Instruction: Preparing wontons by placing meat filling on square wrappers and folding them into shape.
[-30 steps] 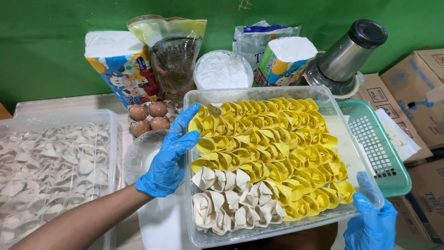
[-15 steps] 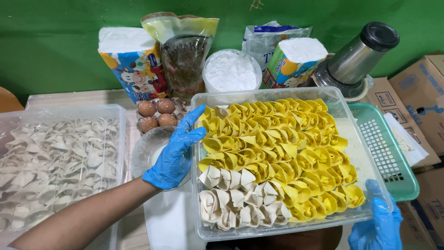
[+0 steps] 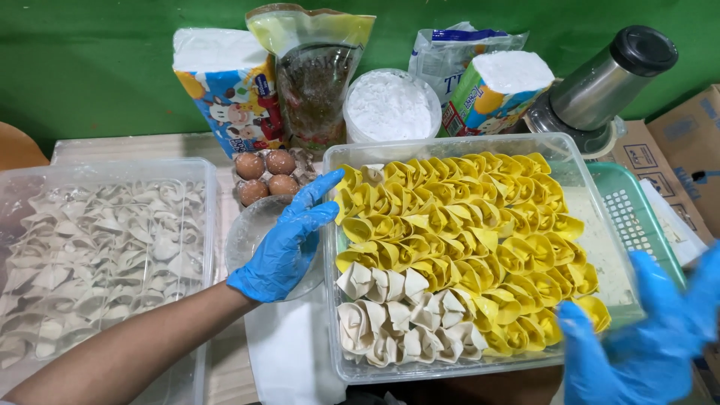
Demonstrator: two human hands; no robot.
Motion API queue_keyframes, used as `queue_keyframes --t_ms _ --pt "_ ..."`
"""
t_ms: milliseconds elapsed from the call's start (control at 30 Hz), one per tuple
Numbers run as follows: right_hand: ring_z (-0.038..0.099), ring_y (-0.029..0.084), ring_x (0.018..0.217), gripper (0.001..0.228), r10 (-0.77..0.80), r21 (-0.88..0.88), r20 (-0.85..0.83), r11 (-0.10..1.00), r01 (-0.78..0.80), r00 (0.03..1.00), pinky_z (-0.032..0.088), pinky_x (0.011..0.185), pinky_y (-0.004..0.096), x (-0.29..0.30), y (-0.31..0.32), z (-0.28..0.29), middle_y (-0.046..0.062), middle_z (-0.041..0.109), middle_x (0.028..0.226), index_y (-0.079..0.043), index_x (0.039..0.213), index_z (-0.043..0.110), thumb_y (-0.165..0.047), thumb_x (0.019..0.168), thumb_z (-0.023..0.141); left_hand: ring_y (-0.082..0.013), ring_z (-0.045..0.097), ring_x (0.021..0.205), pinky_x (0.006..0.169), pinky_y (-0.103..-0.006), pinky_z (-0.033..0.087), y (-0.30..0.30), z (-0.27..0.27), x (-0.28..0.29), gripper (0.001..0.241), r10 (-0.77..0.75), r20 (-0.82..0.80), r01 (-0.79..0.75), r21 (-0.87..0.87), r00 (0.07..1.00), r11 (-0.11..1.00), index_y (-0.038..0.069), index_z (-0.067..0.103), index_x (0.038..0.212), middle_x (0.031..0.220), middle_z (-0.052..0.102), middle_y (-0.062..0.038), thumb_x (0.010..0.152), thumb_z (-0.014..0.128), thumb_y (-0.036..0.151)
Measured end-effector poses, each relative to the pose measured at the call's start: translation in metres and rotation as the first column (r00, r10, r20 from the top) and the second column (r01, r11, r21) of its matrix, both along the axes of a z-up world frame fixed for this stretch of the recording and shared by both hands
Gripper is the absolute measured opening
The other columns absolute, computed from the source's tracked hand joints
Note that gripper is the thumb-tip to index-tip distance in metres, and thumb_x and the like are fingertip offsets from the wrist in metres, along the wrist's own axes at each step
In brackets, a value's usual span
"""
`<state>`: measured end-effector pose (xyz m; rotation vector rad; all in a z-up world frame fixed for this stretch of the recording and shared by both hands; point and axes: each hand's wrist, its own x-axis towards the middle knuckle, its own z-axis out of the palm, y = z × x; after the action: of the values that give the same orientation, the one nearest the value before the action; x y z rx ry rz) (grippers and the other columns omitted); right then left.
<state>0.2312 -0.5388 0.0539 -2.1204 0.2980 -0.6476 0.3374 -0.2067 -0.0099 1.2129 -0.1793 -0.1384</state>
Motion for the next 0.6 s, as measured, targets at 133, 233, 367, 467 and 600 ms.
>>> queue_keyframes --t_ms 133,233,367,467,600 --pt "0.051 0.03 0.145 0.074 0.613 -0.386 -0.194 0.67 -0.634 0.766 0.036 0.122 0.043 0.038 0.053 0.03 0.013 0.054 0.155 -0.007 0.148 0.051 -0.005 0.08 0.078 -0.0233 0.031 0.156 0.129 -0.0389 0.023 0.011 -0.001 -0.001 0.062 -0.037 0.016 0.037 -0.018 0.999 0.999 0.007 0.041 0.154 0.167 0.038 -0.009 0.097 0.053 0.027" --pt "0.059 0.02 0.137 0.055 0.865 -0.12 -0.247 0.42 -0.9 0.437 0.044 0.121 0.033 0.07 0.074 -0.026 0.008 0.058 0.151 -0.011 0.147 0.054 0.002 0.094 0.06 -0.0097 0.046 0.141 0.106 -0.0261 0.043 0.018 0.007 0.0 0.062 0.033 -0.233 -0.021 0.052 0.972 0.998 0.016 0.047 0.154 0.163 0.048 0.002 0.092 0.053 0.022" --pt "0.047 0.011 0.146 0.065 0.595 0.151 -0.699 0.664 -0.732 0.396 0.024 0.129 0.034 0.116 0.128 -0.045 -0.01 0.058 0.153 -0.028 0.146 0.058 -0.059 0.089 0.048 -0.0152 0.053 0.139 0.109 -0.0313 0.049 0.031 0.007 0.005 0.062 0.055 -0.162 -0.036 0.115 0.985 0.993 0.013 0.051 0.151 0.161 0.05 -0.003 0.089 0.054 0.013" --pt "0.063 0.041 0.088 0.053 0.406 -0.421 -0.8 0.146 -0.895 0.442 0.053 0.057 0.058 0.132 0.123 -0.075 0.013 0.06 0.108 -0.038 0.151 0.046 -0.038 0.099 0.054 -0.0155 0.052 0.14 0.107 -0.033 0.051 0.04 0.008 0.008 0.056 0.026 -0.198 -0.002 0.124 0.98 0.992 0.017 0.054 0.148 0.162 0.049 0.0 0.093 0.056 0.024" --pt "0.063 0.035 0.094 0.039 0.472 -0.456 -0.724 0.219 -0.862 0.503 0.05 0.075 0.051 0.132 0.124 -0.111 0.009 0.063 0.111 -0.025 0.133 0.059 -0.041 0.097 0.059 -0.0182 0.058 0.125 0.098 -0.0432 0.061 0.037 0.015 0.008 0.055 0.044 -0.259 -0.022 0.087 0.965 0.996 0.018 0.059 0.145 0.153 0.054 -0.003 0.09 0.066 0.027"
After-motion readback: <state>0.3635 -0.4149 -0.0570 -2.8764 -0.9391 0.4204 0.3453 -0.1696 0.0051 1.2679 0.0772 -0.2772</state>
